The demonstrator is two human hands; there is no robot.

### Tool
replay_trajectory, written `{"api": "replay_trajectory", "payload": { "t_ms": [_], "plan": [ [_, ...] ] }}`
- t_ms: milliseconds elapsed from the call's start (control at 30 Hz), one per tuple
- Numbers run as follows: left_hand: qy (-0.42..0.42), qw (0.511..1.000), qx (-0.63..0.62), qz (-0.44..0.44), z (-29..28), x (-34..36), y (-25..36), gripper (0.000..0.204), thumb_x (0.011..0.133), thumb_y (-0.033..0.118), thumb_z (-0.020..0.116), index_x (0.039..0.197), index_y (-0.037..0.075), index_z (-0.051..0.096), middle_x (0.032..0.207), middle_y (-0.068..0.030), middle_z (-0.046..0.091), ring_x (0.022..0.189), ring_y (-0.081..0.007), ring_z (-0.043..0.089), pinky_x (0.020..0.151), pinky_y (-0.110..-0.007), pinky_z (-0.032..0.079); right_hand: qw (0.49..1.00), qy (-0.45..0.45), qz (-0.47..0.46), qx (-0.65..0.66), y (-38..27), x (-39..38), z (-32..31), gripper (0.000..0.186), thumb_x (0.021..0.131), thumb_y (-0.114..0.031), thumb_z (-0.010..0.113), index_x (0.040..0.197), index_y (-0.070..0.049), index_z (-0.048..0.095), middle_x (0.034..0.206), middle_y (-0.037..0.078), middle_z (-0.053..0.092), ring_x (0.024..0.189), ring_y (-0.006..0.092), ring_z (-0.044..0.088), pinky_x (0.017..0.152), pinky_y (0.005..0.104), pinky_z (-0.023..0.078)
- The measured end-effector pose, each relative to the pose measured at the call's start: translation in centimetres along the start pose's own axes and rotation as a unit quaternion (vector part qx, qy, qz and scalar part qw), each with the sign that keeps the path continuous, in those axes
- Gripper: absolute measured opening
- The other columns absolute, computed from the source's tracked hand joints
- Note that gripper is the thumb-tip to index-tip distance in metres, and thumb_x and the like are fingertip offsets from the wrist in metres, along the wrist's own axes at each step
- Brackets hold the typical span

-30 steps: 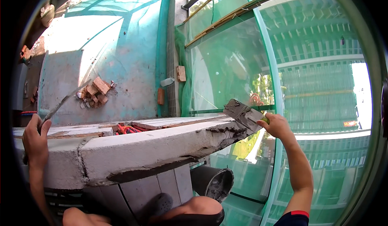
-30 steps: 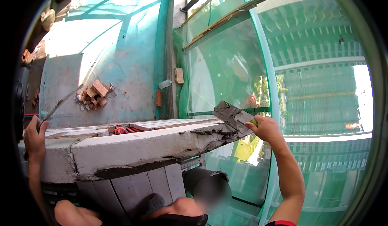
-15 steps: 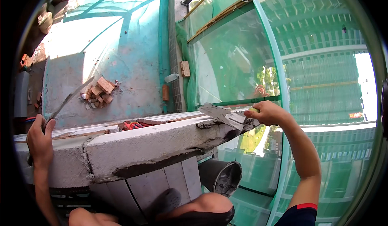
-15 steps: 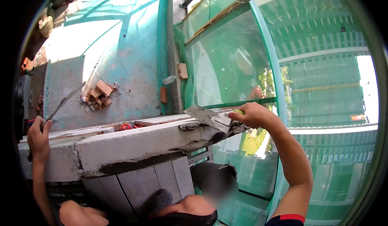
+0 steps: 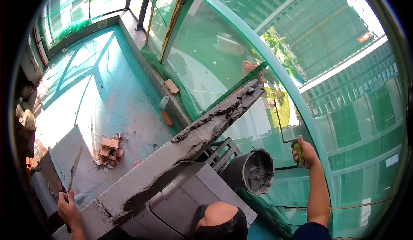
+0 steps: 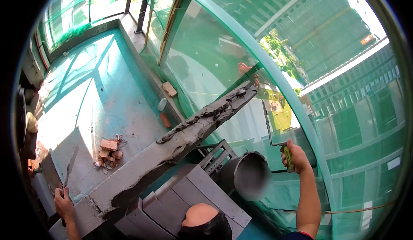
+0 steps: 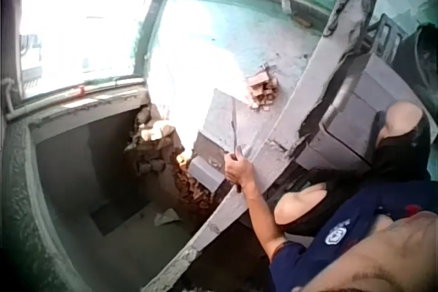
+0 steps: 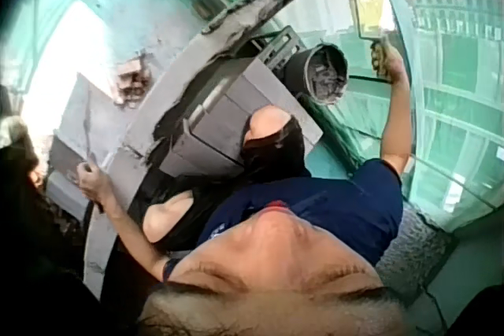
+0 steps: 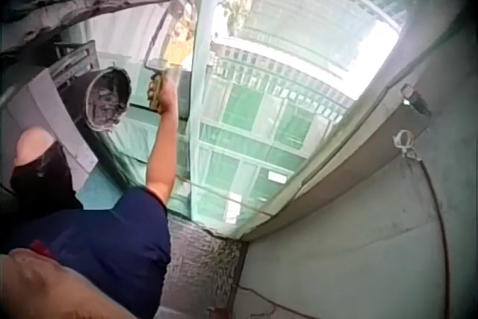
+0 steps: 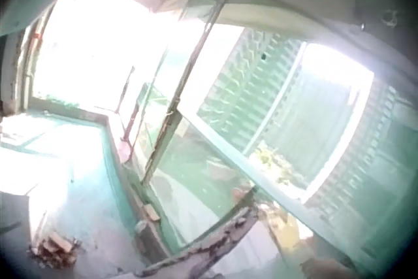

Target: The person applies mortar to the top of a low concrete block wall using two different sized trowels, picking up mortar from a bucket on a metal scaffold and spreading it along the wall edge.

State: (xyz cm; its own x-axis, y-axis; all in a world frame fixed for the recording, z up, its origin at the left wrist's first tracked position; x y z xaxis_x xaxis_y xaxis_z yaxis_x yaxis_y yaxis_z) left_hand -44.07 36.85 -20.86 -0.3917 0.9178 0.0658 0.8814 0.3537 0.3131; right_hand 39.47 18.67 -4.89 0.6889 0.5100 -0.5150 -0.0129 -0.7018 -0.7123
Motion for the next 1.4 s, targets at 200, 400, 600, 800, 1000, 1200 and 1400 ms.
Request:
{"api": "replay_trajectory", "payload": {
  "t_ms": [200, 400, 600, 800, 1000, 1200, 1400],
  "plan": [
    [-0.019, 0.995, 0.082, 0.058, -0.9, 0.7, 0.4, 0.032, 0.091, 0.036, 0.056, 0.080, 0.007, 0.056, 0.067, -0.0109, 0.057, 0.064, -0.0302, 0.056, 0.060, -0.040, 0.042, 0.980, 0.020, 0.149, 0.129, 20.8, -4.9, -1.1, 0.043, 0.092, -0.046, 0.053, 0.088, -0.002, 0.052, 0.066, 0.004, 0.053, 0.049, 0.0156, 0.050, 0.047, 0.0290, 0.043],
    [0.025, 0.990, 0.103, 0.097, -3.8, 0.9, 2.9, 0.033, 0.089, 0.036, 0.060, 0.082, 0.003, 0.062, 0.077, -0.0140, 0.062, 0.071, -0.0320, 0.058, 0.066, -0.042, 0.045, 0.983, 0.067, 0.174, -0.002, 26.6, -4.4, -4.2, 0.027, 0.088, -0.034, 0.054, 0.087, -0.007, 0.055, 0.068, 0.005, 0.055, 0.052, 0.0144, 0.053, 0.044, 0.0295, 0.042],
    [0.026, 0.995, 0.075, 0.053, -8.7, -0.9, 7.7, 0.038, 0.087, 0.037, 0.064, 0.083, 0.000, 0.067, 0.084, -0.0166, 0.066, 0.076, -0.0331, 0.060, 0.071, -0.042, 0.047, 0.977, 0.047, 0.162, -0.133, 23.6, -1.2, -7.6, 0.021, 0.079, -0.013, 0.064, 0.093, 0.001, 0.060, 0.072, 0.009, 0.061, 0.052, 0.0156, 0.055, 0.042, 0.0286, 0.042],
    [-0.045, 0.957, -0.185, 0.219, -12.3, -3.9, 15.3, 0.035, 0.094, 0.035, 0.054, 0.086, 0.002, 0.062, 0.071, -0.0086, 0.059, 0.062, -0.0195, 0.052, 0.058, -0.031, 0.042, 0.902, 0.074, 0.166, -0.391, 22.0, 0.0, -9.6, 0.023, 0.071, -0.016, 0.067, 0.093, -0.009, 0.068, 0.081, 0.011, 0.067, 0.061, 0.0218, 0.064, 0.056, 0.0355, 0.050],
    [-0.389, 0.811, -0.375, 0.225, -9.4, -12.1, 27.6, 0.032, 0.098, 0.032, 0.046, 0.089, 0.003, 0.056, 0.069, -0.0038, 0.053, 0.058, -0.0113, 0.045, 0.053, -0.024, 0.035, 0.783, 0.026, 0.147, -0.604, 26.1, 5.5, -8.3, 0.047, 0.067, -0.030, 0.076, 0.113, -0.024, 0.066, 0.107, 0.005, 0.067, 0.100, 0.0261, 0.062, 0.081, 0.0390, 0.052],
    [-0.510, 0.762, -0.399, -0.007, 0.1, -14.4, 27.4, 0.032, 0.096, 0.037, 0.049, 0.082, 0.008, 0.048, 0.058, -0.0058, 0.051, 0.055, -0.0165, 0.052, 0.046, -0.023, 0.036, 0.690, 0.130, -0.048, -0.710, 22.7, 5.1, -3.3, 0.026, 0.076, -0.027, 0.069, 0.101, -0.018, 0.069, 0.109, 0.003, 0.062, 0.099, 0.0221, 0.062, 0.081, 0.0409, 0.049],
    [-0.589, 0.618, -0.502, 0.141, 4.7, -25.8, 40.9, 0.031, 0.098, 0.035, 0.046, 0.095, 0.004, 0.049, 0.076, -0.0034, 0.053, 0.064, -0.0092, 0.048, 0.059, -0.022, 0.041, 0.869, -0.428, -0.248, 0.030, 10.3, -9.9, 22.8, 0.062, 0.087, -0.031, 0.064, 0.137, -0.003, 0.040, 0.126, 0.016, 0.053, 0.117, 0.0249, 0.051, 0.100, 0.0365, 0.040]
  ]
}}
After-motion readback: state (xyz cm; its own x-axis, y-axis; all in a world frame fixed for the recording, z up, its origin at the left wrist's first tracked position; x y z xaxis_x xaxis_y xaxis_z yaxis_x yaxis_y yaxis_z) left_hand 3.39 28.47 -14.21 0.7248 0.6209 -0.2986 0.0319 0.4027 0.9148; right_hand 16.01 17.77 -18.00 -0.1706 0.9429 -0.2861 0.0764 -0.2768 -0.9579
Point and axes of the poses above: each hand's wrist, its own x-axis towards the middle knuckle, its own z-axis out of the palm, y = z × x, the point moved 9 cm from there along x, towards the middle knuckle
